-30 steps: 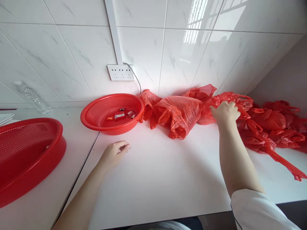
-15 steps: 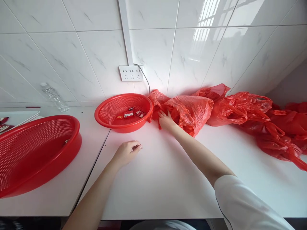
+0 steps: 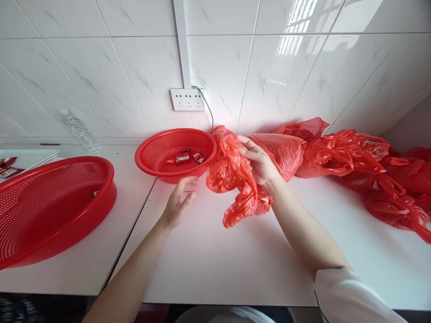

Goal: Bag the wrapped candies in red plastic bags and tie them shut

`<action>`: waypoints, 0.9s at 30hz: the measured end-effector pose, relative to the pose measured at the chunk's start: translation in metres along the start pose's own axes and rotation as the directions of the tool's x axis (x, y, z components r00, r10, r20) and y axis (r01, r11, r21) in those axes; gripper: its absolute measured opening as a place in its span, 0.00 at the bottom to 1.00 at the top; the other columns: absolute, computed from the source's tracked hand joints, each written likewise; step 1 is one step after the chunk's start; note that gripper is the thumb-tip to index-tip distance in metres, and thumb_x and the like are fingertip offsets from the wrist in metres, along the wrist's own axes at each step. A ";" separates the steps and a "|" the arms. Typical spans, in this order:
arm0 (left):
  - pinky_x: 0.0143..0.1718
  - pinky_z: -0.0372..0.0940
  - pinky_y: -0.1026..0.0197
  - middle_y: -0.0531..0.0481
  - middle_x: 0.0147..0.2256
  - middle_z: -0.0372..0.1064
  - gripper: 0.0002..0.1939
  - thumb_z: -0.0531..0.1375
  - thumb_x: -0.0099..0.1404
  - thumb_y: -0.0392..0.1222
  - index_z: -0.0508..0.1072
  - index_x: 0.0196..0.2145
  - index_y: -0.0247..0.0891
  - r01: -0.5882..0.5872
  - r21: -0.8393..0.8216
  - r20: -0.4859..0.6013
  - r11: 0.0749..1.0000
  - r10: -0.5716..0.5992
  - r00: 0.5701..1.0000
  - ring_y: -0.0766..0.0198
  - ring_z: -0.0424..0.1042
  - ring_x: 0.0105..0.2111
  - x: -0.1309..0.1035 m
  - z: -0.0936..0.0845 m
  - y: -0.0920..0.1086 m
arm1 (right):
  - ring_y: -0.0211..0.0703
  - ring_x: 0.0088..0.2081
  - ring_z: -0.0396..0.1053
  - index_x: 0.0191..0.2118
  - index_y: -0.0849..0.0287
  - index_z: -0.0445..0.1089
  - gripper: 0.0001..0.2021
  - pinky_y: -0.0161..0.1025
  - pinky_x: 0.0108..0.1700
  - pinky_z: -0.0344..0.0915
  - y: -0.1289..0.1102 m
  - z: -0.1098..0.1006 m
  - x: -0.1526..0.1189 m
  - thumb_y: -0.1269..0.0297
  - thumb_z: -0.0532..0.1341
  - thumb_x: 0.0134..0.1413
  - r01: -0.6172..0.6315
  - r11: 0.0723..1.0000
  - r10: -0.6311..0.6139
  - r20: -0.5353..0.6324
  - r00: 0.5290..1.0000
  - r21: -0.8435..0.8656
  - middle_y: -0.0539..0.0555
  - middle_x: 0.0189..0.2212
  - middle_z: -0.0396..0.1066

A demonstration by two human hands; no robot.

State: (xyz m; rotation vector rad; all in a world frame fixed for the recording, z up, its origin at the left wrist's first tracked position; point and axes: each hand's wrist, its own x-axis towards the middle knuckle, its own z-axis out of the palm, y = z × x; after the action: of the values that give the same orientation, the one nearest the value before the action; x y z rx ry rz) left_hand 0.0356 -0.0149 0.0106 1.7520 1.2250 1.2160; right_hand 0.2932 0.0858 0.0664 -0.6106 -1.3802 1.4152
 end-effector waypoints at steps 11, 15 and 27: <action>0.49 0.69 0.52 0.44 0.44 0.77 0.16 0.64 0.62 0.49 0.78 0.44 0.36 0.234 -0.283 0.188 0.930 -0.186 0.964 0.53 0.75 0.46 0.032 0.014 0.029 | 0.31 0.23 0.64 0.42 0.59 0.72 0.19 0.29 0.22 0.62 -0.016 -0.001 -0.021 0.56 0.73 0.44 0.028 0.989 -0.044 -0.114 0.993 -0.143 0.48 0.29 0.70; 0.48 0.69 0.57 0.46 0.45 0.77 0.17 0.66 0.61 0.49 0.78 0.46 0.39 0.234 -0.507 0.004 0.830 -0.269 0.963 0.55 0.75 0.47 0.028 0.008 0.010 | 0.36 0.32 0.70 0.38 0.58 0.72 0.16 0.34 0.36 0.71 -0.029 -0.014 -0.025 0.51 0.67 0.53 0.079 0.947 -0.165 -0.261 0.951 -0.310 0.51 0.32 0.71; 0.46 0.69 0.60 0.48 0.44 0.77 0.18 0.67 0.59 0.49 0.77 0.45 0.39 0.144 -0.620 -0.171 0.772 -0.311 0.935 0.60 0.76 0.44 0.027 0.014 0.011 | 0.43 0.48 0.73 0.52 0.55 0.66 0.18 0.43 0.52 0.69 0.020 0.023 -0.029 0.59 0.64 0.56 -0.194 0.956 0.252 0.284 0.925 -0.219 0.53 0.48 0.74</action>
State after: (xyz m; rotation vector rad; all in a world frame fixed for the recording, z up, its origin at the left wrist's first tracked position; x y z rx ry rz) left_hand 0.0555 0.0073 0.0237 0.9624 1.0004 1.5129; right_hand 0.2769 0.0545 0.0441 -0.7078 -1.7525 1.6269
